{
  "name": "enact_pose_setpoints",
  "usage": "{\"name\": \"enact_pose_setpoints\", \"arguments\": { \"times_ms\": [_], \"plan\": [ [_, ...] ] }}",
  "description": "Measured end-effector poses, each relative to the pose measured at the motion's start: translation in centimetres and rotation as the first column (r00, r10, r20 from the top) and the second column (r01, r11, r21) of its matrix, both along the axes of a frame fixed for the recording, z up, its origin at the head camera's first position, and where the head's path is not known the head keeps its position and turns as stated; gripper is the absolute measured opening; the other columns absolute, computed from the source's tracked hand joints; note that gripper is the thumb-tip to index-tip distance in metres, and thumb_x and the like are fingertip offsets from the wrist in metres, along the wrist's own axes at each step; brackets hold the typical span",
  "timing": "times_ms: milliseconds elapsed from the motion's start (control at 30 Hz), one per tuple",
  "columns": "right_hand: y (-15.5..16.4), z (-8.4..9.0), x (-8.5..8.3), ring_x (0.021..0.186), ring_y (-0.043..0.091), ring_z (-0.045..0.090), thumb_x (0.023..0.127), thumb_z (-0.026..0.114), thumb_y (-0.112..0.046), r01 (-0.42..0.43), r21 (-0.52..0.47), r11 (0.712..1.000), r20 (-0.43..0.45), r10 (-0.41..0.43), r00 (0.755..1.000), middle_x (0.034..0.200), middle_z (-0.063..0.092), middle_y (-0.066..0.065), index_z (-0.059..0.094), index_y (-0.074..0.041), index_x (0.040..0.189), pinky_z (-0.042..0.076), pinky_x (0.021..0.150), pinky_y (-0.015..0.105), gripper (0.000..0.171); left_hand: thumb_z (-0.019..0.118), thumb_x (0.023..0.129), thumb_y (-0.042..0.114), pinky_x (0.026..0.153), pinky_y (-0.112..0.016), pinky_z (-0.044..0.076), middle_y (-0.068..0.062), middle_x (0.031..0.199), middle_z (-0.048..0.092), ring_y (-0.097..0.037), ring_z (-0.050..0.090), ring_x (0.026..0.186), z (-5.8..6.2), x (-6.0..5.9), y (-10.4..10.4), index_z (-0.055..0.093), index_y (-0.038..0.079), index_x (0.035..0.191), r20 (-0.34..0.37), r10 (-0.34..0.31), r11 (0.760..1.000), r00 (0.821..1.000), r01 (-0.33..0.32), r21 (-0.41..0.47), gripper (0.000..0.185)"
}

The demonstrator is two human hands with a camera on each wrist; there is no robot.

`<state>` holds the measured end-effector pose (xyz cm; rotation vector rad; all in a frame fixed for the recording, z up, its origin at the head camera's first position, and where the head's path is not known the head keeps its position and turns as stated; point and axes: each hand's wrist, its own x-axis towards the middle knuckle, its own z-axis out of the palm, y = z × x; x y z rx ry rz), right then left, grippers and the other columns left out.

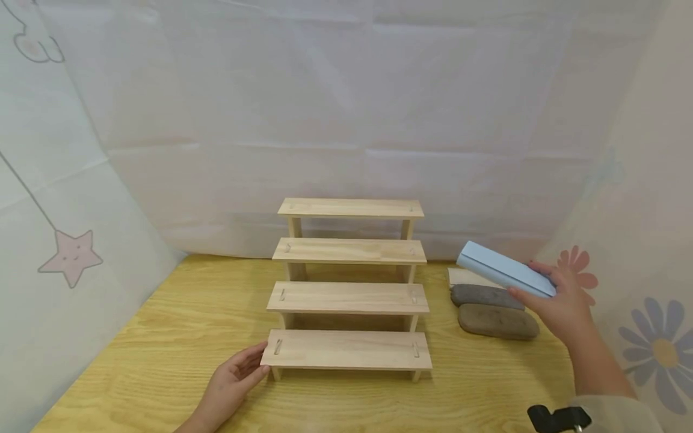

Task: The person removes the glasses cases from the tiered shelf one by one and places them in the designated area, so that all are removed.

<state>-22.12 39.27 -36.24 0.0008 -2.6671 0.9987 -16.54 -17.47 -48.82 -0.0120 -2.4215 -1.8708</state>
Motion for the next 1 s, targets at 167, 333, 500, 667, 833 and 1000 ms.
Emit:
{"name": "enact_pose_setpoints", "arguments": {
  "times_ms": [167,333,500,667,833,1000],
  "plan": [
    [0.3,-1.3,0.6,0.113,0.049,0.042,0.088,0.074,-0.036,0.024,0.031,0.999,-0.011,-0.024,1.0,0.145,0.036,0.036,0.038,0.003,0.146,0.038,0.072,0.039,0.078,0.076,0.085,0.016,0.089,-0.021,0.054,-0.012,0.127,0.067,-0.015,0.066,0.108,0.0,0.0,0.0,0.063,0.008,0.128,0.001,-0.003,1.0,1.0,0.003,0.009,0.046],
    [0.6,-2.4,1.2,0.103,-0.001,0.039,0.085,0.077,-0.033,0.046,0.026,0.999,-0.06,-0.045,0.997,0.146,0.039,0.032,0.045,0.002,0.142,0.032,0.07,0.021,0.074,0.076,0.085,0.017,0.09,-0.024,0.054,-0.011,0.127,0.067,-0.016,0.066,0.109,-0.1,0.0,0.0,0.063,0.008,0.128,-0.004,-0.005,1.0,1.0,0.005,0.003,0.046],
    [0.8,-3.5,1.8,0.096,-0.007,0.036,0.084,0.079,-0.031,0.061,0.031,0.998,-0.054,-0.059,0.997,0.14,0.042,0.028,0.047,0.003,0.139,0.035,0.069,0.02,0.072,0.076,0.085,0.015,0.09,-0.024,0.054,-0.012,0.127,0.066,-0.014,0.066,0.109,-0.1,0.0,0.0,0.063,0.008,0.128,-0.004,-0.005,1.0,1.0,0.005,0.006,0.046],
    [1.0,-4.1,2.3,0.087,-0.004,0.042,0.085,0.078,-0.032,0.059,0.018,0.998,0.002,-0.059,0.998,0.133,0.044,0.027,0.043,0.004,0.141,0.041,0.061,0.018,0.076,0.076,0.085,0.015,0.09,-0.022,0.054,-0.012,0.128,0.066,-0.014,0.066,0.109,-0.1,0.0,0.0,0.063,0.007,0.128,-0.004,-0.002,1.0,1.0,0.002,-0.001,0.046],
    [1.0,-4.8,2.7,0.09,-0.001,0.041,0.085,0.077,-0.033,0.078,-0.002,0.997,0.031,-0.078,0.997,0.138,0.043,0.032,0.04,-0.001,0.146,0.039,0.063,0.016,0.079,0.076,0.085,0.013,0.087,-0.015,0.051,-0.012,0.128,0.066,-0.009,0.066,0.106,-0.1,-0.1,-0.1,0.063,0.007,0.128,0.001,-0.003,1.0,1.0,0.003,0.006,0.046],
    [1.1,-5.6,3.2,0.092,-0.004,0.039,0.084,0.079,-0.032,0.084,0.008,0.996,0.01,-0.084,0.996,0.14,0.042,0.035,0.042,0.001,0.144,0.034,0.064,0.014,0.078,0.076,0.084,0.012,0.085,-0.012,0.051,-0.013,0.127,0.066,-0.006,0.065,0.104,-0.3,-0.1,-0.1,0.063,0.006,0.128,-0.001,-0.005,1.0,1.0,0.005,0.009,0.046]
  ]
}}
